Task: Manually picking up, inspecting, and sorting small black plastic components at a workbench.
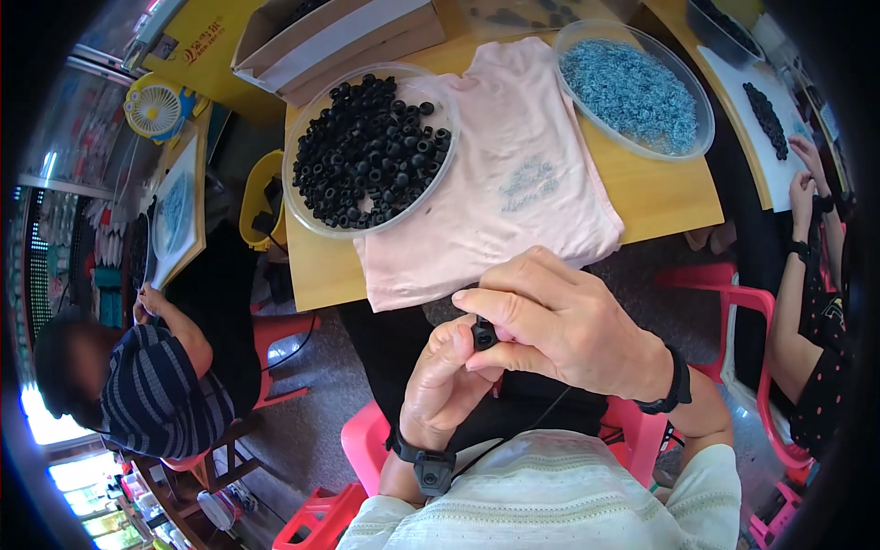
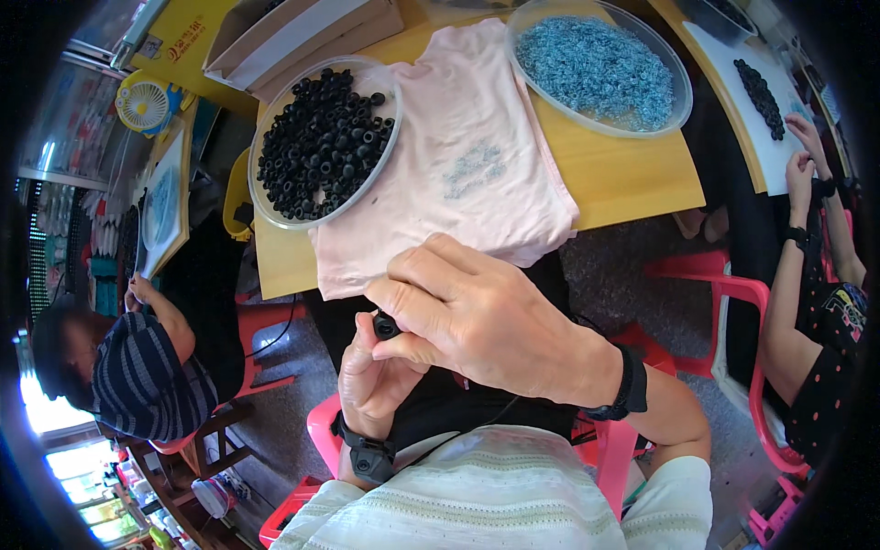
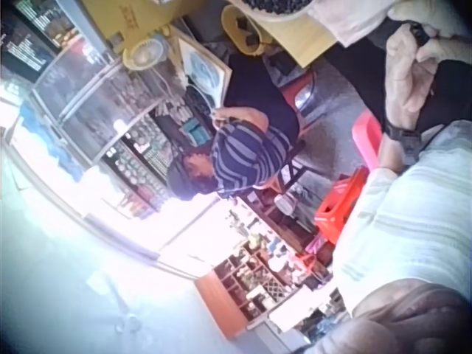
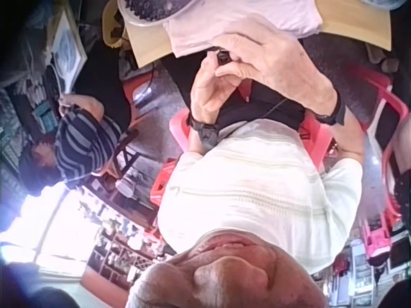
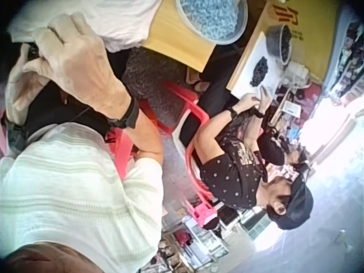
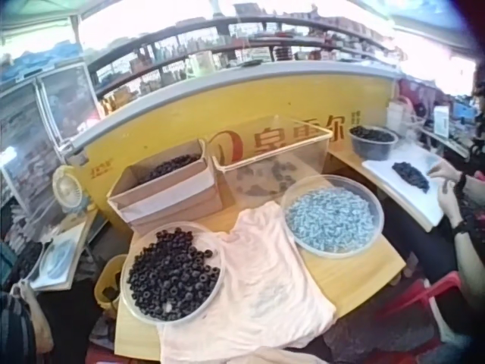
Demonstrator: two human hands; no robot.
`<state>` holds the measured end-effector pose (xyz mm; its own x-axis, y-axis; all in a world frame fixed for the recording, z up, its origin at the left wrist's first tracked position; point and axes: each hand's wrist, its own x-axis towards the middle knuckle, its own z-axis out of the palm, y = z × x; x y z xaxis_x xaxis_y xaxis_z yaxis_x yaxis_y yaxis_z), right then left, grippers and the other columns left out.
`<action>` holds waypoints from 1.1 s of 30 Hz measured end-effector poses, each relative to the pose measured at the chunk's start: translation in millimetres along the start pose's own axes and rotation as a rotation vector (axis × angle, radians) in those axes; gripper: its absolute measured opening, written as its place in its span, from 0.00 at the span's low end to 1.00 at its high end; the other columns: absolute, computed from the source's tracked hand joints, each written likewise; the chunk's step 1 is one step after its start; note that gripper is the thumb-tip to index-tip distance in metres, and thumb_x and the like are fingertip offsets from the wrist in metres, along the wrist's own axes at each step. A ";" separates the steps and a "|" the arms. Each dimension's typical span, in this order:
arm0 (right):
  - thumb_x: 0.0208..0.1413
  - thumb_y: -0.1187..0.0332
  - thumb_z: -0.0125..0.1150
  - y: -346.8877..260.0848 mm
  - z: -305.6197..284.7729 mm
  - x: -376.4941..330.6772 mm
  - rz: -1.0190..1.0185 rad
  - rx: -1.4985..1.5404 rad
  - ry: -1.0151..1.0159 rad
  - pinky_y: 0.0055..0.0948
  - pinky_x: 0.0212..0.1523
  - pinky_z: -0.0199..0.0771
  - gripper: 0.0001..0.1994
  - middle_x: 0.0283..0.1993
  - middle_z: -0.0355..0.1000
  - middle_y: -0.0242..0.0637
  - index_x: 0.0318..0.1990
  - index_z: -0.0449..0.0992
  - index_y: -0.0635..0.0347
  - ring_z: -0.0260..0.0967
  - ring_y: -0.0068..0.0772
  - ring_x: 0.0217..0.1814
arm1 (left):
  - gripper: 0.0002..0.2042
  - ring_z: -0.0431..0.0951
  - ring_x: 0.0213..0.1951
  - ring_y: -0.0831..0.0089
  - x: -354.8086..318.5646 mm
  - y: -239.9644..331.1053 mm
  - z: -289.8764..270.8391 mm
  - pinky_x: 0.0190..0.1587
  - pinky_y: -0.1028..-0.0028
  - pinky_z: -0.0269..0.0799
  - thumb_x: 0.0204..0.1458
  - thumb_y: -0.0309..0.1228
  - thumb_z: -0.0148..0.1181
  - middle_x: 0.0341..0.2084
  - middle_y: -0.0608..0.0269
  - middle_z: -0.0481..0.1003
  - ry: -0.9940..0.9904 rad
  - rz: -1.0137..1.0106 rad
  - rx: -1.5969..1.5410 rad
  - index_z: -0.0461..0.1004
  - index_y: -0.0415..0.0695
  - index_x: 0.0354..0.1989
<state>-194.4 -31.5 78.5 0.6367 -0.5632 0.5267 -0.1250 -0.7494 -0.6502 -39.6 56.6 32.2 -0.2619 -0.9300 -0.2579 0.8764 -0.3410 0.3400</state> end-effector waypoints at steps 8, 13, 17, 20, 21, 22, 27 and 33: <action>0.40 0.67 0.66 1.5 -4.1 2.0 -0.050 -0.022 -0.058 0.28 0.40 0.70 0.19 0.35 0.66 0.37 0.40 0.72 0.68 0.65 0.35 0.38 | 0.19 0.73 0.47 0.71 -2.4 -3.7 4.4 0.52 0.70 0.68 0.55 0.43 0.59 0.44 0.62 0.73 -0.007 -0.085 -0.064 0.72 0.41 0.48; 0.39 0.67 0.66 0.1 -3.7 2.1 -0.087 0.062 -0.095 0.28 0.39 0.70 0.20 0.34 0.64 0.39 0.39 0.71 0.71 0.65 0.36 0.37 | 0.15 0.75 0.44 0.74 -7.7 -0.9 -2.7 0.49 0.72 0.69 0.54 0.40 0.62 0.39 0.62 0.76 -0.050 -0.040 -0.061 0.76 0.40 0.39; 0.37 0.69 0.66 6.0 -1.0 -2.5 -0.129 0.007 -0.122 0.29 0.37 0.70 0.20 0.34 0.64 0.39 0.39 0.71 0.73 0.65 0.36 0.36 | 0.13 0.75 0.41 0.76 -9.0 -2.1 -3.9 0.48 0.74 0.69 0.56 0.38 0.60 0.37 0.63 0.77 -0.029 -0.011 -0.039 0.77 0.39 0.39; 0.36 0.70 0.66 7.1 1.9 -3.8 -0.150 0.018 -0.092 0.29 0.36 0.70 0.20 0.34 0.64 0.38 0.38 0.71 0.73 0.64 0.35 0.34 | 0.13 0.74 0.39 0.77 -8.6 -1.1 -5.8 0.47 0.74 0.69 0.57 0.38 0.58 0.35 0.65 0.77 -0.013 -0.021 -0.003 0.77 0.39 0.39; 0.36 0.70 0.66 4.5 4.0 -3.6 -0.162 0.011 -0.065 0.29 0.35 0.70 0.19 0.34 0.64 0.38 0.37 0.72 0.73 0.64 0.35 0.33 | 0.13 0.74 0.39 0.77 -8.9 -0.7 -7.1 0.46 0.74 0.69 0.57 0.38 0.58 0.35 0.65 0.77 -0.041 -0.010 0.018 0.77 0.39 0.39; 0.36 0.70 0.66 3.3 4.8 -3.3 -0.174 0.003 -0.038 0.29 0.35 0.70 0.19 0.33 0.64 0.38 0.37 0.72 0.72 0.64 0.35 0.33 | 0.13 0.74 0.38 0.78 -9.0 -0.4 -8.1 0.46 0.74 0.69 0.57 0.38 0.57 0.34 0.65 0.76 -0.069 0.001 0.039 0.77 0.39 0.39; 0.36 0.70 0.66 10.4 8.2 -4.0 -0.202 -0.031 -0.058 0.29 0.32 0.69 0.16 0.34 0.66 0.38 0.33 0.73 0.71 0.64 0.34 0.32 | 0.14 0.74 0.39 0.77 -4.5 2.2 -6.9 0.47 0.74 0.69 0.59 0.39 0.56 0.33 0.65 0.76 -0.008 -0.023 0.054 0.77 0.38 0.37; 0.41 0.69 0.69 7.4 4.0 1.1 0.031 0.019 -0.052 0.29 0.34 0.71 0.16 0.34 0.68 0.37 0.37 0.73 0.65 0.67 0.35 0.33 | 0.18 0.76 0.44 0.70 6.4 -3.0 -7.8 0.53 0.68 0.69 0.60 0.41 0.53 0.38 0.55 0.76 -0.027 0.026 0.024 0.75 0.35 0.42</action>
<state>-191.5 -36.3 72.0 0.6717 -0.5666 0.4773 -0.1310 -0.7249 -0.6762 -40.7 52.7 22.5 -0.2504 -0.9417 -0.2248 0.8731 -0.3200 0.3678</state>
